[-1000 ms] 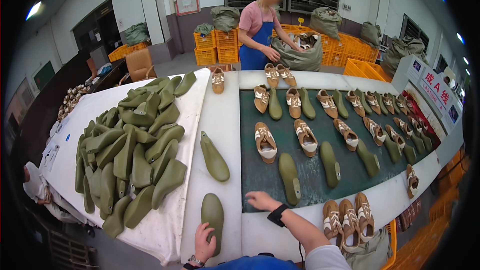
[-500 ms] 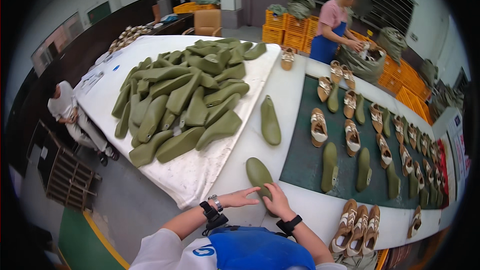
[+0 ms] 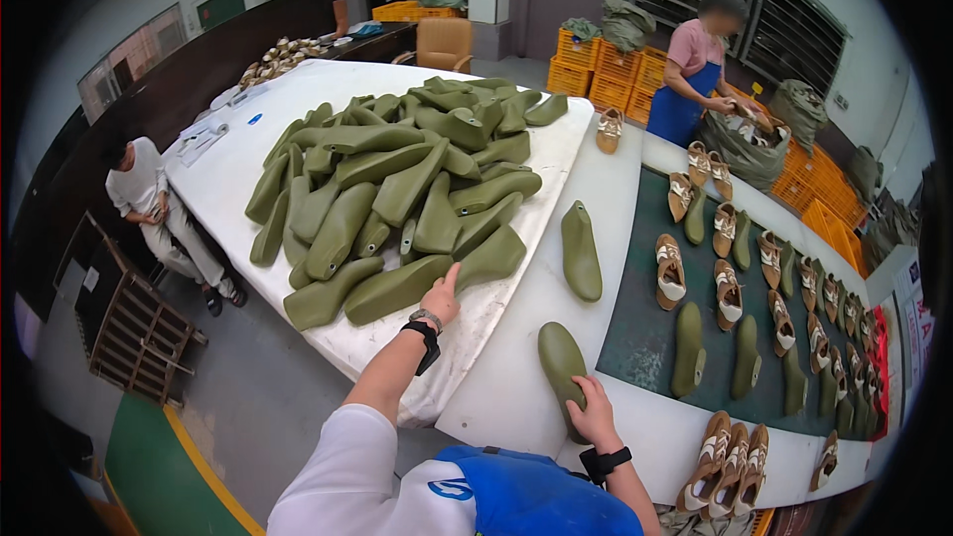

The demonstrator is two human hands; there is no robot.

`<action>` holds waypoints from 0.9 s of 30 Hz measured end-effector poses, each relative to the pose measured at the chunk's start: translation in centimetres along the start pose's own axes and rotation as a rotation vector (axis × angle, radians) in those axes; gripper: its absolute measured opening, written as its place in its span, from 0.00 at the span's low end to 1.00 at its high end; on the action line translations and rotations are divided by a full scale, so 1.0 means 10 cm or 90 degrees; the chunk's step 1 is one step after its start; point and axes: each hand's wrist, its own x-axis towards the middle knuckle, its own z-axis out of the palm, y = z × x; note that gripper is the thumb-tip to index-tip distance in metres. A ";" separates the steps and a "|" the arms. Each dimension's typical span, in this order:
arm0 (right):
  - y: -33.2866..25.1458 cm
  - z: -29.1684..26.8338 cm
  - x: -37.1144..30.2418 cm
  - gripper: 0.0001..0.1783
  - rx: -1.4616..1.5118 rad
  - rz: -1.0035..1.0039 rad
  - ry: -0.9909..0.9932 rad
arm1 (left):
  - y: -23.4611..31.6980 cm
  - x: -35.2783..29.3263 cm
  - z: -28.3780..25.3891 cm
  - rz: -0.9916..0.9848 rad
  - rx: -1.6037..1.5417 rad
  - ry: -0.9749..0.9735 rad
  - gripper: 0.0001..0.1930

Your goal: The person inserts green shoe lasts into brown canvas shoes on a conveyor belt, ties the laces, and places the shoes back on the belt. The person also moves shoe lasts and a large sack on the floor during the process.

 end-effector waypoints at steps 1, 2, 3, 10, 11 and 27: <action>0.00 0.00 0.00 0.26 0.003 0.001 0.002 | -0.02 0.04 0.04 -0.017 -0.008 0.011 0.34; 0.00 0.00 0.00 0.26 0.005 0.002 0.004 | -0.03 0.08 0.07 -0.056 0.000 0.030 0.33; 0.00 -0.01 0.00 0.26 0.006 0.002 0.003 | -0.03 0.12 0.06 -0.045 -0.017 0.025 0.33; 0.01 0.01 0.02 0.25 0.052 0.037 0.059 | -0.05 -0.06 -0.62 -0.279 -0.674 -0.282 0.20; 0.02 0.03 0.01 0.25 0.037 0.061 0.082 | -0.05 -0.14 -0.71 -0.323 -0.722 -0.334 0.21; -0.07 0.09 -0.03 0.24 -0.015 0.136 0.197 | 0.90 1.70 0.52 -0.390 -1.043 -0.350 0.21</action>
